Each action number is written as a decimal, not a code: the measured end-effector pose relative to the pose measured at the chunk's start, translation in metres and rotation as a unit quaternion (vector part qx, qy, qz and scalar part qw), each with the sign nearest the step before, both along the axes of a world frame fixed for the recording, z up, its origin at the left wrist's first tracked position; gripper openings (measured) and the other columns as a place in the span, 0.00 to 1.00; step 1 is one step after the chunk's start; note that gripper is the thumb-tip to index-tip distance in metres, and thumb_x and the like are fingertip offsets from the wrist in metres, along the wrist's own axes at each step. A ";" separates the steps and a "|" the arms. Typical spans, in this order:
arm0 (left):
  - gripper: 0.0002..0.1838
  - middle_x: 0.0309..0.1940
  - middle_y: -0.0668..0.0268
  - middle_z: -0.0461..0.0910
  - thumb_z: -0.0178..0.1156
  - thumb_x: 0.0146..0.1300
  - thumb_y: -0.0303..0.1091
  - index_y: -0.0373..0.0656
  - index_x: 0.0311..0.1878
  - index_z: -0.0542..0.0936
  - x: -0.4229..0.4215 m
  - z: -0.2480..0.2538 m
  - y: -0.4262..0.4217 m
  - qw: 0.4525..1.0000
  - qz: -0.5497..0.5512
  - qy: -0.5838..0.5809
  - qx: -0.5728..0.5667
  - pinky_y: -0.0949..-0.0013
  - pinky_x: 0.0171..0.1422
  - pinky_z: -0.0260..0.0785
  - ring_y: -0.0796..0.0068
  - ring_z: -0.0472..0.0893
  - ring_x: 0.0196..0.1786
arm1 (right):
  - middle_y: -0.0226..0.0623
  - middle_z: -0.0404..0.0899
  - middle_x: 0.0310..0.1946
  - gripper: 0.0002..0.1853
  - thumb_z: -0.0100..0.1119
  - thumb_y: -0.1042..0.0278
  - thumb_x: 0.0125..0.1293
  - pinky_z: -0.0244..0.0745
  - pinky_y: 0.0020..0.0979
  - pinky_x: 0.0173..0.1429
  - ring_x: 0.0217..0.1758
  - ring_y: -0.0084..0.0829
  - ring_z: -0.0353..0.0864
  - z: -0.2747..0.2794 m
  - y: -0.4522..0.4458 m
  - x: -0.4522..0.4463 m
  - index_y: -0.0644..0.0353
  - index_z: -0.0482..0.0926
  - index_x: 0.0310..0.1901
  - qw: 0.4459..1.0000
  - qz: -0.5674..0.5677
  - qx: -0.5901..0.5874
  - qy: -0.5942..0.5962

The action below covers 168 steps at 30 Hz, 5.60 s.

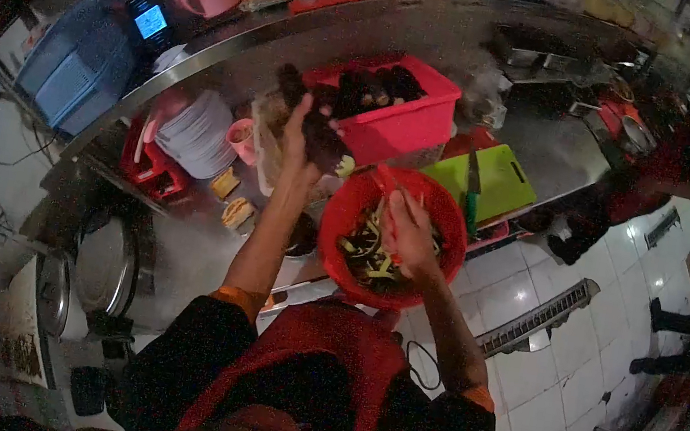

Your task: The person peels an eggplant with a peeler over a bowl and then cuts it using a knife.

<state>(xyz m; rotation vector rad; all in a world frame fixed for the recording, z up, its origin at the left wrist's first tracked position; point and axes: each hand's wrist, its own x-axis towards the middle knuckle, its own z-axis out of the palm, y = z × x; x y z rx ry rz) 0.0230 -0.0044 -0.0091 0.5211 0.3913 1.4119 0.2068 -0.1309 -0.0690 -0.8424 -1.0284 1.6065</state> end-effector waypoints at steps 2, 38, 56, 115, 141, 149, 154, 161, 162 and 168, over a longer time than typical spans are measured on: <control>0.13 0.29 0.69 0.73 0.59 0.65 0.44 0.47 0.41 0.70 -0.003 0.002 -0.001 0.999 -0.030 -0.040 0.004 0.67 0.36 0.73 0.73 0.76 0.31 | 0.27 0.78 0.33 0.31 0.44 0.50 0.73 0.71 0.29 0.30 0.25 0.24 0.74 0.007 -0.003 -0.004 0.59 0.56 0.70 0.964 -0.134 0.128 -0.191; 0.27 0.30 0.63 0.77 0.48 0.68 0.59 0.40 0.50 0.69 0.007 -0.027 -0.057 0.954 -0.182 0.238 0.022 0.70 0.29 0.74 0.75 0.78 0.27 | 0.51 0.71 0.57 0.32 0.50 0.72 0.68 0.66 0.31 0.58 0.56 0.35 0.73 0.049 -0.001 -0.016 0.68 0.50 0.70 0.811 -0.328 0.279 -0.396; 0.26 0.30 0.69 0.75 0.43 0.70 0.59 0.44 0.52 0.72 0.004 -0.017 -0.059 0.939 -0.095 0.318 0.091 0.75 0.32 0.69 0.80 0.75 0.28 | 0.48 0.76 0.37 0.20 0.48 0.76 0.68 0.70 0.33 0.41 0.34 0.40 0.74 0.100 0.015 -0.033 0.63 0.70 0.61 0.757 -0.311 0.387 -0.426; 0.27 0.31 0.70 0.75 0.45 0.71 0.56 0.42 0.58 0.71 0.003 -0.012 -0.061 0.920 -0.146 0.357 0.062 0.76 0.34 0.69 0.83 0.74 0.30 | 0.47 0.77 0.38 0.19 0.47 0.74 0.69 0.71 0.34 0.43 0.37 0.40 0.76 0.084 -0.001 -0.015 0.61 0.72 0.61 0.758 -0.296 0.357 -0.459; 0.33 0.60 0.60 0.69 0.43 0.71 0.56 0.40 0.68 0.61 0.000 -0.007 -0.060 0.930 -0.130 0.323 0.116 0.68 0.63 0.64 0.71 0.72 0.59 | 0.52 0.78 0.48 0.19 0.46 0.73 0.70 0.72 0.36 0.51 0.47 0.44 0.79 0.091 -0.001 -0.034 0.62 0.70 0.62 0.787 -0.302 0.332 -0.424; 0.31 0.50 0.64 0.72 0.43 0.71 0.57 0.41 0.66 0.64 0.001 0.001 -0.061 0.923 -0.136 0.351 0.082 0.71 0.51 0.68 0.77 0.73 0.47 | 0.51 0.78 0.45 0.19 0.45 0.72 0.70 0.71 0.36 0.48 0.43 0.43 0.79 0.093 0.000 -0.027 0.63 0.70 0.62 0.759 -0.354 0.379 -0.393; 0.29 0.42 0.69 0.74 0.44 0.71 0.55 0.42 0.65 0.65 0.008 0.001 -0.061 0.921 -0.086 0.355 0.135 0.75 0.44 0.67 0.81 0.72 0.40 | 0.51 0.77 0.51 0.18 0.45 0.72 0.71 0.71 0.35 0.54 0.51 0.42 0.79 0.091 0.003 -0.030 0.66 0.71 0.60 0.785 -0.330 0.356 -0.384; 0.29 0.51 0.66 0.72 0.45 0.72 0.53 0.40 0.65 0.64 0.008 0.009 -0.058 0.923 -0.078 0.341 0.159 0.76 0.52 0.64 0.80 0.71 0.48 | 0.59 0.74 0.54 0.20 0.45 0.72 0.72 0.72 0.40 0.54 0.54 0.48 0.77 0.089 0.006 -0.033 0.65 0.67 0.63 0.804 -0.301 0.337 -0.387; 0.28 0.51 0.66 0.72 0.44 0.72 0.52 0.40 0.65 0.64 0.009 0.009 -0.058 0.933 -0.101 0.326 0.115 0.76 0.53 0.64 0.80 0.70 0.48 | 0.59 0.74 0.53 0.20 0.45 0.71 0.72 0.73 0.39 0.53 0.54 0.48 0.78 0.087 0.004 -0.036 0.65 0.67 0.63 0.811 -0.303 0.325 -0.381; 0.26 0.38 0.72 0.71 0.44 0.72 0.54 0.41 0.59 0.69 0.024 0.000 -0.061 0.941 -0.079 0.321 0.068 0.76 0.45 0.64 0.84 0.69 0.40 | 0.52 0.77 0.52 0.20 0.44 0.70 0.73 0.72 0.35 0.45 0.38 0.37 0.79 0.069 0.014 -0.040 0.61 0.67 0.64 0.805 -0.337 0.309 -0.378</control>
